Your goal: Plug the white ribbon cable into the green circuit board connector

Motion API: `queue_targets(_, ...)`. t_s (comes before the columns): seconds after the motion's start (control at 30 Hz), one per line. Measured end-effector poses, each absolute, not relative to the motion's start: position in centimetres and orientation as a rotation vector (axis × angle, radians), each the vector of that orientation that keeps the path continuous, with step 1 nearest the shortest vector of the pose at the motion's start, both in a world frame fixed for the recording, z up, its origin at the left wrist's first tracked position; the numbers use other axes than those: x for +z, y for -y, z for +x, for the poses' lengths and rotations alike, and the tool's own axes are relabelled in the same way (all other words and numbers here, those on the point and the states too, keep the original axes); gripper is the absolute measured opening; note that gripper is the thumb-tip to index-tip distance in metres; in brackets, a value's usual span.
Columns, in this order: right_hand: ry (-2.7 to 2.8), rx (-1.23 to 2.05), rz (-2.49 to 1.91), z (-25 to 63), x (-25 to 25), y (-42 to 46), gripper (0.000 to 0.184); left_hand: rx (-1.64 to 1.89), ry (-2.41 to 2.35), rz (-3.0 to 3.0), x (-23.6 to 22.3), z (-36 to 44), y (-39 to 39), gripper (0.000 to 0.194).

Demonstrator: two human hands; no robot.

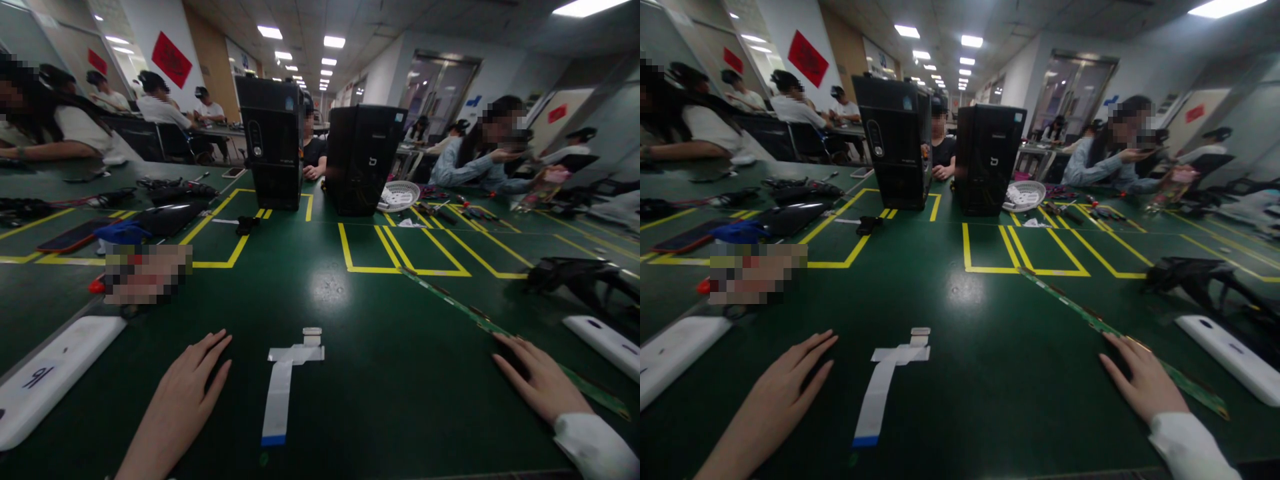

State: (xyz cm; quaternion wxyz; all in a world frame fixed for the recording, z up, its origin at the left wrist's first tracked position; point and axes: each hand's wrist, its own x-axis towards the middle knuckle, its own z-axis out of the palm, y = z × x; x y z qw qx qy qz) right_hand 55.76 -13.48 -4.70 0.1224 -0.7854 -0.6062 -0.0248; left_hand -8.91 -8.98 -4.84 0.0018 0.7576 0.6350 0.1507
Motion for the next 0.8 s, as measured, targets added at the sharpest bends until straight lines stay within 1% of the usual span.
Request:
queue_targets(0.1, 1.814, -0.109, -2.191, 55.4, -4.6, 14.6, 0.065, 0.480, -1.988, 2.385, -4.9, -8.8, 9.0, 0.061)
queue_targets(0.17, 1.764, -0.231, -2.207, 55.3, -4.6, 15.2, 0.065, 0.483, -1.989, 2.391, -5.0, -8.8, 9.0, 0.061)
queue_targets(0.27, 1.339, -0.368, -2.521, 55.9, -4.8, 16.1, 0.077, 0.486, -1.976, 2.408, -5.2, -8.9, 9.0, 0.060)
queue_targets(0.33, 1.046, -0.268, -2.726, 56.7, -5.1, 16.5, 0.087, 0.487, -1.972, 2.413, -5.4, -9.1, 9.0, 0.059)
queue_targets(0.37, 0.987, -0.193, -2.782, 57.1, -5.3, 16.6, 0.092, 0.490, -1.974, 2.414, -5.4, -9.1, 9.0, 0.059)
queue_targets(0.43, 1.038, -0.104, -2.815, 57.9, -5.5, 16.6, 0.097, 0.493, -1.974, 2.419, -5.5, -9.2, 9.0, 0.059)
queue_targets(0.53, 1.257, -0.122, -2.768, 58.6, -5.5, 15.7, 0.097, 0.491, -1.975, 2.423, -5.5, -9.1, 8.9, 0.059)
queue_targets(0.6, 1.403, -0.154, -2.702, 58.7, -5.4, 14.7, 0.093, 0.490, -1.976, 2.425, -5.3, -9.0, 8.9, 0.060)
queue_targets(0.8, 1.752, -0.242, -2.443, 56.8, -4.8, 11.0, 0.072, 0.511, -1.979, 2.423, -5.1, -8.9, 8.9, 0.061)
